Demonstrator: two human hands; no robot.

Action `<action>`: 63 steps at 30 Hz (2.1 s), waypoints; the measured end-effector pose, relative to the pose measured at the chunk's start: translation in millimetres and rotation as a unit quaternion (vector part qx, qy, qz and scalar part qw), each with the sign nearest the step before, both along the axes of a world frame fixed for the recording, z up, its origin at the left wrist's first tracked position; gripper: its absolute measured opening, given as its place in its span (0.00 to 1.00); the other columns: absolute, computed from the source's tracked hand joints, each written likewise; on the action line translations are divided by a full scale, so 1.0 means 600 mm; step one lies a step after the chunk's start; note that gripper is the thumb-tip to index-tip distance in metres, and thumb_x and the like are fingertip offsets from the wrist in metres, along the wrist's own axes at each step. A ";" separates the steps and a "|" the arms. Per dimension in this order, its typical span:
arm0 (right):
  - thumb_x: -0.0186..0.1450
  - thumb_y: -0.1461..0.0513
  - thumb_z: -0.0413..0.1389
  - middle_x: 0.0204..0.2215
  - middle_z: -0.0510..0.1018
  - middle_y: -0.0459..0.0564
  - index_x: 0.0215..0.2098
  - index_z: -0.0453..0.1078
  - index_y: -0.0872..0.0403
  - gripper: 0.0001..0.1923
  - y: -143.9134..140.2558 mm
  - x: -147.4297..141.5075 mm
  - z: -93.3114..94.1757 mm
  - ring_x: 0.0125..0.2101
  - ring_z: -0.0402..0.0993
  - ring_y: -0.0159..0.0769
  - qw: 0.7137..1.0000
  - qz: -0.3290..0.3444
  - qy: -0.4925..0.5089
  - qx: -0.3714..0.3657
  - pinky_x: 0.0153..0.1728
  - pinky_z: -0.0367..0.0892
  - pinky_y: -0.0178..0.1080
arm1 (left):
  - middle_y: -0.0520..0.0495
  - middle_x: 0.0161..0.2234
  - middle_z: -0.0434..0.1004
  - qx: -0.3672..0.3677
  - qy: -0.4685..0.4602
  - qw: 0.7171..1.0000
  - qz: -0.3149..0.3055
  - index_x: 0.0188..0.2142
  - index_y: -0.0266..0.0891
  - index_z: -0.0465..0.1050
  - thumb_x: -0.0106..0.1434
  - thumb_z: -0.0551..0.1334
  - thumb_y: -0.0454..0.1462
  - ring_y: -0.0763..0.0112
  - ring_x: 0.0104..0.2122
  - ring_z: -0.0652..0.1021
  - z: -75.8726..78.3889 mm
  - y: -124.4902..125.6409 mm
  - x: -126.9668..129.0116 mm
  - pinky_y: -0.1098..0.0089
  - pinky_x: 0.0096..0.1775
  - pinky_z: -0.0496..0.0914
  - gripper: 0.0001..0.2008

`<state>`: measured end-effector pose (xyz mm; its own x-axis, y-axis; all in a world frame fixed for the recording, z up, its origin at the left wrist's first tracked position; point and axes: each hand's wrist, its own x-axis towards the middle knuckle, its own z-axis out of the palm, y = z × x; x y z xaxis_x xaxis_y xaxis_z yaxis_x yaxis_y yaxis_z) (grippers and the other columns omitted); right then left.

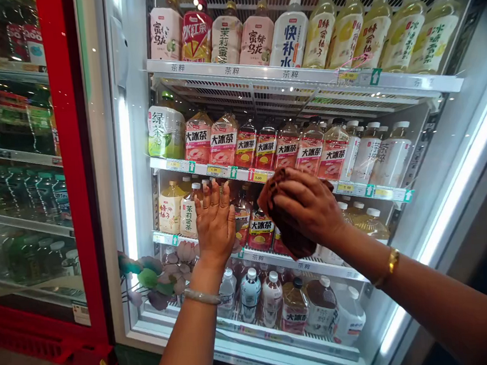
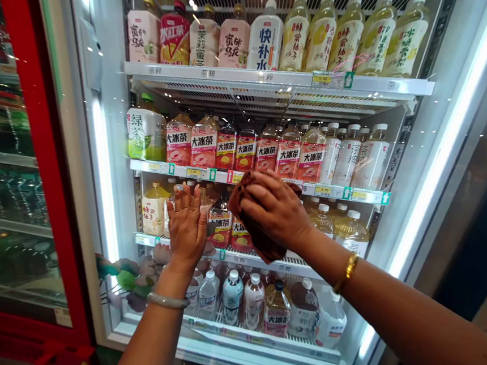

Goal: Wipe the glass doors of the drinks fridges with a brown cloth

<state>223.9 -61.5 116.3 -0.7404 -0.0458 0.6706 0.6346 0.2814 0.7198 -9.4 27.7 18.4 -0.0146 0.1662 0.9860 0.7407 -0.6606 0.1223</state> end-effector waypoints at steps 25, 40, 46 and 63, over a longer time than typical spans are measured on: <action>0.71 0.65 0.58 0.55 0.80 0.50 0.51 0.75 0.51 0.11 -0.012 0.002 -0.048 0.71 0.59 0.48 0.997 0.013 -0.055 -0.052 0.71 0.65 0.58 | 0.42 0.76 0.44 0.027 0.023 0.999 -0.015 0.76 0.44 0.43 0.75 0.52 0.35 0.61 0.76 0.43 0.002 -0.040 0.072 0.50 0.75 0.39 0.34; 0.73 0.62 0.56 0.57 0.78 0.46 0.52 0.73 0.48 0.10 -0.052 0.099 -0.042 0.71 0.60 0.45 0.999 -0.032 -0.030 -0.032 0.71 0.65 0.57 | 0.42 0.76 0.44 -0.017 0.014 0.997 -0.079 0.77 0.43 0.40 0.76 0.50 0.37 0.61 0.77 0.42 -0.008 -0.072 0.166 0.49 0.74 0.30 0.34; 0.73 0.60 0.58 0.59 0.77 0.46 0.54 0.72 0.46 0.12 -0.084 0.184 -0.028 0.71 0.59 0.45 0.998 -0.067 0.001 -0.012 0.73 0.62 0.59 | 0.44 0.76 0.44 -0.025 0.060 0.993 -0.098 0.77 0.44 0.40 0.75 0.51 0.37 0.61 0.77 0.41 -0.019 -0.092 0.200 0.48 0.73 0.25 0.35; 0.73 0.56 0.57 0.62 0.73 0.44 0.55 0.72 0.43 0.12 -0.115 0.274 -0.028 0.72 0.57 0.44 0.994 -0.082 0.074 -0.023 0.75 0.53 0.60 | 0.44 0.77 0.38 -0.069 0.050 0.991 -0.101 0.77 0.45 0.39 0.74 0.51 0.37 0.57 0.77 0.37 -0.031 -0.133 0.297 0.42 0.68 0.15 0.36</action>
<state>388.4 -130.7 99.4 -0.6284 0.1010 0.7713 0.7728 0.1950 0.6040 168.6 -52.1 -0.1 0.1299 0.2888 0.9485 0.6073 -0.7794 0.1541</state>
